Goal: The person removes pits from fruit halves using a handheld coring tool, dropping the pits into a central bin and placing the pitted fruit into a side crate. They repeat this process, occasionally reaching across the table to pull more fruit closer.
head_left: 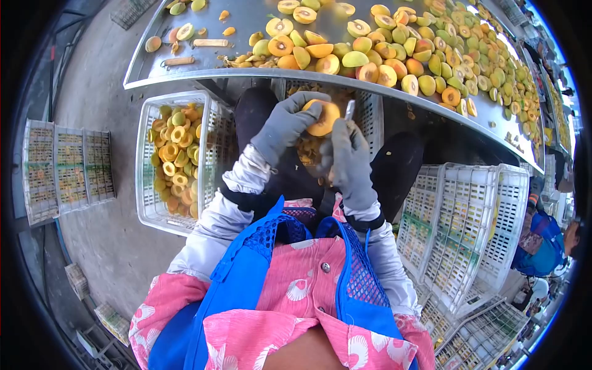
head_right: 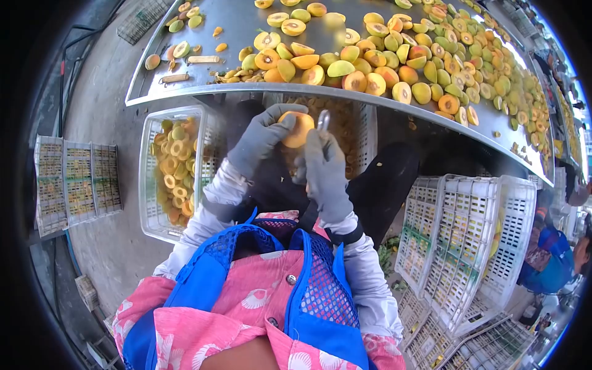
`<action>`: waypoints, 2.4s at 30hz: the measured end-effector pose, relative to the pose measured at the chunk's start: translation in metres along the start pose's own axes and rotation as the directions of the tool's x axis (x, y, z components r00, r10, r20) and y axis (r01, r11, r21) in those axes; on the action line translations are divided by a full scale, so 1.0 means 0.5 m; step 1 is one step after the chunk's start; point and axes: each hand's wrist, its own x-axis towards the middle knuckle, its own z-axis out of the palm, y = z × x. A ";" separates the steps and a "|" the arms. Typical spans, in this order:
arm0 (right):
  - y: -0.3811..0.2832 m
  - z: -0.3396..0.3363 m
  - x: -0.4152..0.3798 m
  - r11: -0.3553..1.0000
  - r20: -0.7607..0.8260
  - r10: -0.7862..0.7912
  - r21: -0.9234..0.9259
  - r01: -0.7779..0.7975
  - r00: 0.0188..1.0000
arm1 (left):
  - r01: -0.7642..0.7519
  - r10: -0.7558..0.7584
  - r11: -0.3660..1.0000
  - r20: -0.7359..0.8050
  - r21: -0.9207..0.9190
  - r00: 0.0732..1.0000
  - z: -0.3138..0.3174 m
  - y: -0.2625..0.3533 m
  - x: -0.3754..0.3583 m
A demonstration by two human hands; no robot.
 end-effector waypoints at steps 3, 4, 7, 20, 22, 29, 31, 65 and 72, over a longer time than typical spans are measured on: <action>-0.015 -0.017 0.010 0.998 -0.054 -0.050 0.039 0.052 0.997 | 0.099 -0.098 0.990 -0.013 0.105 0.995 -0.019 -0.007 -0.004; -0.014 -0.014 0.002 0.998 -0.054 -0.046 0.041 0.049 0.997 | 0.109 -0.109 0.992 0.002 0.058 0.994 -0.017 -0.006 -0.006; 0.001 -0.014 -0.025 0.987 0.018 -0.021 -0.162 0.023 1.000 | 0.075 -0.083 0.979 -0.032 -0.192 0.996 0.021 0.008 -0.023; 0.069 -0.013 -0.020 0.620 0.116 -0.480 -0.657 0.430 0.869 | 0.109 -0.076 0.852 0.085 -0.512 0.993 0.044 0.021 -0.040; 0.058 -0.012 -0.027 0.624 0.118 -0.479 -0.651 0.432 0.870 | 0.056 -0.072 0.878 -0.015 -0.475 0.997 0.056 0.013 -0.034; 0.066 -0.005 -0.033 0.677 0.100 -0.526 -0.553 0.486 0.845 | -0.069 0.033 0.938 -0.112 -0.339 0.993 0.086 0.013 -0.042; 0.067 -0.002 -0.036 0.692 0.096 -0.507 -0.547 0.471 0.856 | -0.153 0.110 0.920 -0.137 -0.361 0.985 0.092 0.009 -0.040; 0.009 0.005 -0.049 0.958 0.166 0.256 -0.178 -0.226 0.952 | 0.056 -0.108 0.983 -0.306 -0.173 0.946 0.110 0.007 -0.015; 0.016 -0.016 -0.048 0.926 0.261 0.374 -0.062 -0.371 0.890 | 0.215 -0.233 0.963 -0.100 -0.161 0.967 0.097 -0.006 -0.015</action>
